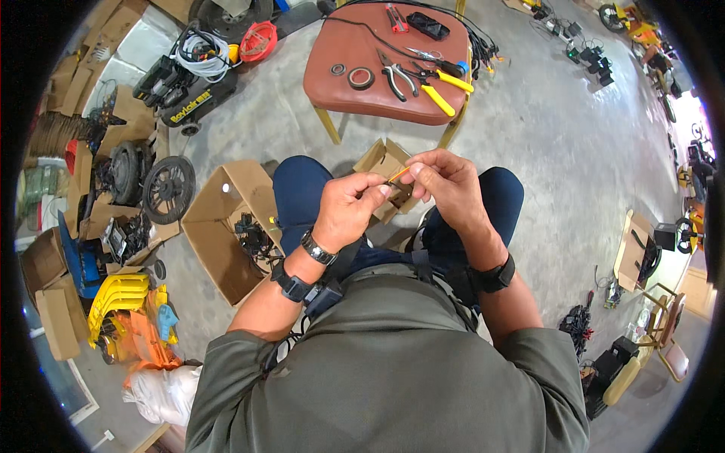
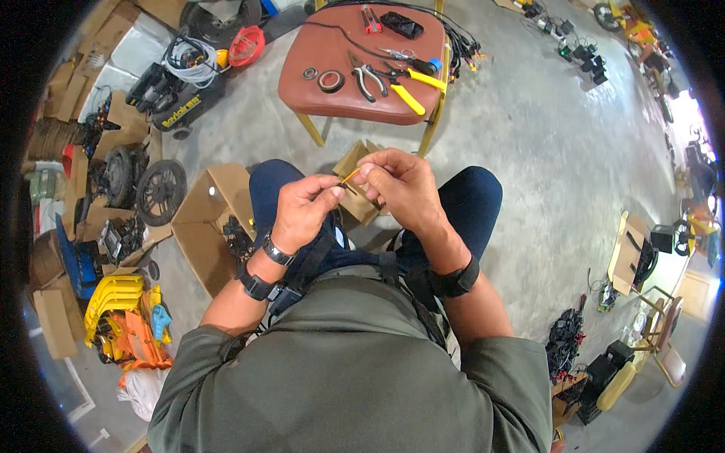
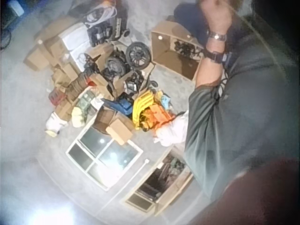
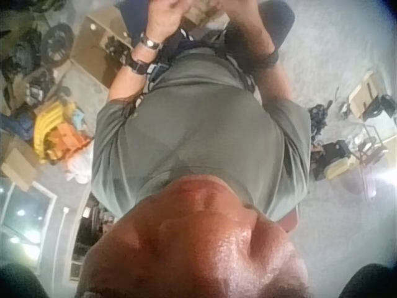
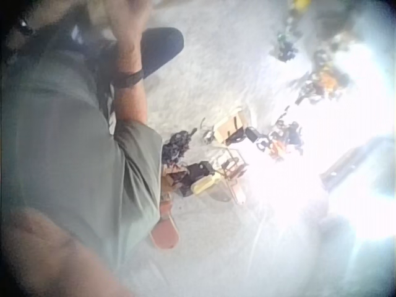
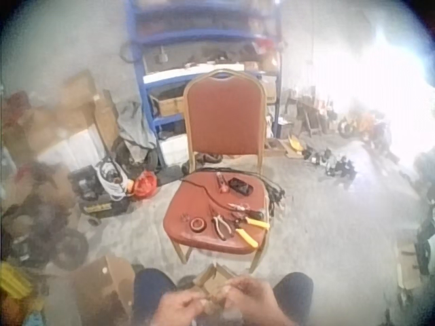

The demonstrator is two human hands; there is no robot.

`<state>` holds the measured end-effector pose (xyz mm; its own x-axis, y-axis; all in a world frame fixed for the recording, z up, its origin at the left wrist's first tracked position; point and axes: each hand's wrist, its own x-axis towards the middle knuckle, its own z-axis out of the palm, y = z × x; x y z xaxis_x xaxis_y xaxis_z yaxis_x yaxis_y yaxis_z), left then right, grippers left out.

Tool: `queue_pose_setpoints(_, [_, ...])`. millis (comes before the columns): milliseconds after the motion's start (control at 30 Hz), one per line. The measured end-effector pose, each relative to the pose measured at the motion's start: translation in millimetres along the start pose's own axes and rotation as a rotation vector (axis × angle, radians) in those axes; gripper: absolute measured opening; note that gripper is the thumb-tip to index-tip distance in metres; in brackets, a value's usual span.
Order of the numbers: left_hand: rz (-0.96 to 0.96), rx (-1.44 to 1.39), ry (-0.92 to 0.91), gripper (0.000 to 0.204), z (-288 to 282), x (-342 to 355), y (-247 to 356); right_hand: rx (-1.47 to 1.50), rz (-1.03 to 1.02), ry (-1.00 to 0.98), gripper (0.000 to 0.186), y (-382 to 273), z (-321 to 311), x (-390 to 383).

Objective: Cutting and preparing electrical wires for a motorcycle repair.

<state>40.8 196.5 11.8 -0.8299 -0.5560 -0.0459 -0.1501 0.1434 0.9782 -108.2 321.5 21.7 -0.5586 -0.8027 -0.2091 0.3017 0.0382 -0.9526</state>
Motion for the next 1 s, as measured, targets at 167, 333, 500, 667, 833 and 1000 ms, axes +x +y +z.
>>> queue_pose_setpoints(167, [0.031,-0.051,-0.023,0.011,-1.1,-0.8,0.5,0.078,-0.005,-0.052,0.015,9.7,-4.3,2.0])
queue_pose_setpoints(333, [0.093,-0.092,-0.094,0.012,-3.3,-2.2,-0.4,0.155,0.023,-0.113,0.018,16.9,-4.0,3.3])
queue_pose_setpoints(500, [0.052,-0.127,-0.118,0.012,-5.9,-6.5,3.5,0.469,0.05,-0.252,0.019,26.8,-1.3,1.3])
queue_pose_setpoints(667, [0.037,-0.157,-0.167,0.012,-8.4,-5.7,5.6,0.501,0.057,-0.263,0.019,26.9,2.5,1.7])
queue_pose_setpoints(833, [0.194,-0.025,-0.259,0.012,-11.1,-2.3,11.4,0.334,0.078,-0.28,0.017,24.0,-0.5,10.3])
queue_pose_setpoints(1000, [0.266,0.046,-0.3,0.012,-12.8,-0.1,17.1,0.2,0.162,-0.392,0.016,31.1,0.3,15.6])
